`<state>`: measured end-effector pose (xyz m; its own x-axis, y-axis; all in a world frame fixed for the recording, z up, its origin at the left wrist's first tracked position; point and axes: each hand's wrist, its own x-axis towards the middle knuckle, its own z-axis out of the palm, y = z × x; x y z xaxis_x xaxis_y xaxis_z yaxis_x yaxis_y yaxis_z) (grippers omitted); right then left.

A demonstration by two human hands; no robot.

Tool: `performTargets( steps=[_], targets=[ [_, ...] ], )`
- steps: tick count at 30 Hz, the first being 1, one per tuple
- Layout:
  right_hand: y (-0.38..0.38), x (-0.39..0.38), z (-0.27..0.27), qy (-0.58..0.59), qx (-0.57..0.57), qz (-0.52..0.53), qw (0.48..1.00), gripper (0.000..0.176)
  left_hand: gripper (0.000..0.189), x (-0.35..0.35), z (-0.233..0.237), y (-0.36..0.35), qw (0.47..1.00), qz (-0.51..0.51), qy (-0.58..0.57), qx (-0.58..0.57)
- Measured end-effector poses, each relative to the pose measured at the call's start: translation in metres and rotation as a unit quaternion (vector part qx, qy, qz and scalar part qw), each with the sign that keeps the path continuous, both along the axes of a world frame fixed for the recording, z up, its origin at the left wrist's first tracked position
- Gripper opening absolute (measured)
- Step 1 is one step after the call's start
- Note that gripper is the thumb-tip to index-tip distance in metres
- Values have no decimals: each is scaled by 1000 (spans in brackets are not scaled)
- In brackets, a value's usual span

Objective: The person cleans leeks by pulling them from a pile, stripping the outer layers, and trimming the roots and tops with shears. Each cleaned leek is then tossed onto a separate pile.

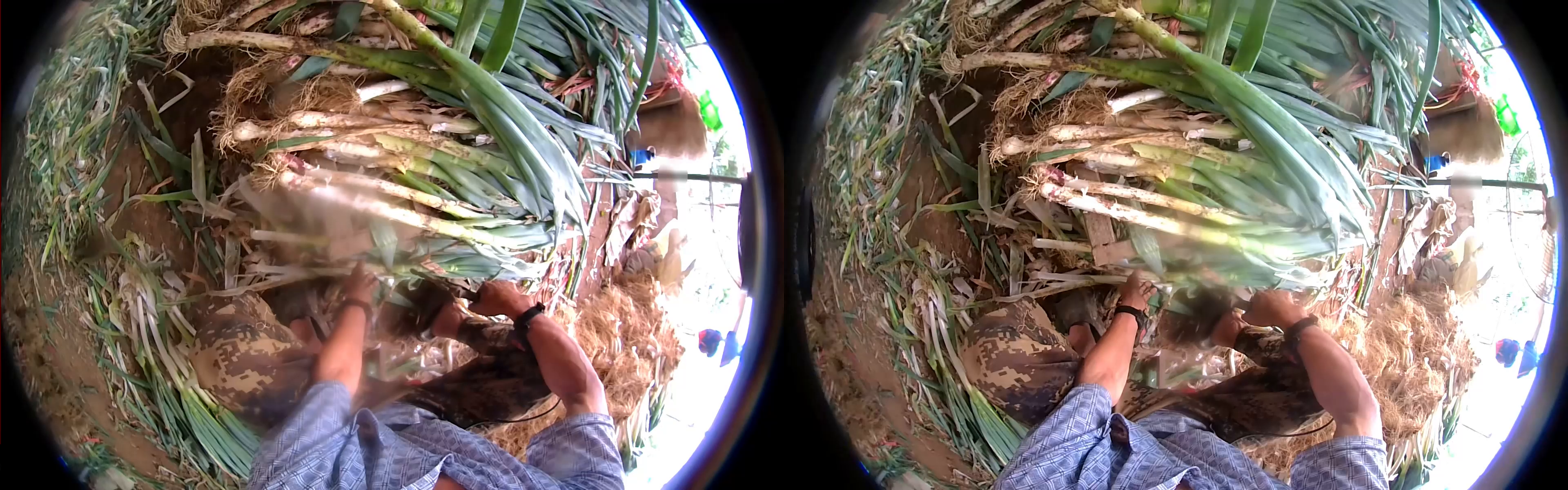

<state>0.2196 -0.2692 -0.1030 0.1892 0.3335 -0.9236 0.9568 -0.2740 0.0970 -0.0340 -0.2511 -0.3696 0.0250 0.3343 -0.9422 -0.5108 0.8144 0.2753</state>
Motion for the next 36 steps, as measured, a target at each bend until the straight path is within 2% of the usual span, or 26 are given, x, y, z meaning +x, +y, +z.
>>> performTargets(
  steps=[4, 6, 7, 8, 10, 11, 12, 13, 15, 17, 18, 20, 23, 26, 29, 32, 35, 36],
  targets=[
    [1, 1, 0, 8, -2, 15, 1000, 53, 29, -3, 3, 5, 999, -38, -1, 37],
    [-3, 4, -5, 19, 20, 12, 1000, 51, 27, 0, -1, 6, 993, -63, 62, 83],
    [-5, 7, -8, 26, 41, 8, 999, 50, 26, -3, -30, 2, 986, -48, 120, 109],
    [-6, 10, -10, 32, 62, 4, 998, 49, 25, -10, -78, -4, 974, -32, 177, 136],
    [-7, 6, -4, 38, 74, -9, 996, 47, 26, -14, -58, 4, 973, 88, 182, 110],
    [-5, 4, 1, 37, 68, -15, 997, 47, 25, -17, -67, 0, 964, -2, 226, 142],
    [1, 1, 6, 36, 65, -20, 997, 46, 25, -24, -111, -7, 943, -90, 268, 175],
    [4, 1, 6, 40, 74, -9, 996, 46, 22, -30, -118, -11, 949, -170, 199, 177],
    [2, 0, 3, 47, 87, 6, 995, 45, 32, -42, -129, -18, 919, -337, 61, 197],
    [-3, 3, -7, 51, 90, -3, 995, 45, 39, -31, -40, -26, 948, -213, -193, 137],
    [-4, 3, -8, 58, 94, 3, 994, 45, 40, -20, -32, -25, 953, -213, -184, 112],
    [-4, 1, -6, 70, 89, 22, 993, 45, 41, 1, -24, -20, 960, -212, -170, 61],
    [-2, -2, -5, 45, 60, 11, 997, 45, 40, 14, -78, -46, 936, -114, -287, 169],
    [6, -4, 3, 36, 27, -10, 999, 50, 47, 34, -29, -36, 975, -111, -137, 137],
    [11, 0, 1, 47, 18, -17, 999, 51, 32, 43, -27, -16, 993, -70, -95, 14],
    [6, 5, -7, 76, 41, -8, 996, 48, 32, 38, 7, 5, 994, 6, -58, 91],
    [14, -2, 3, 99, 70, 33, 992, 46, 33, 11, -71, 0, 974, -30, 66, 214],
    [13, -3, 3, 108, 94, 64, 988, 47, 33, -7, -33, 10, 983, 41, 16, 180]
  ],
)
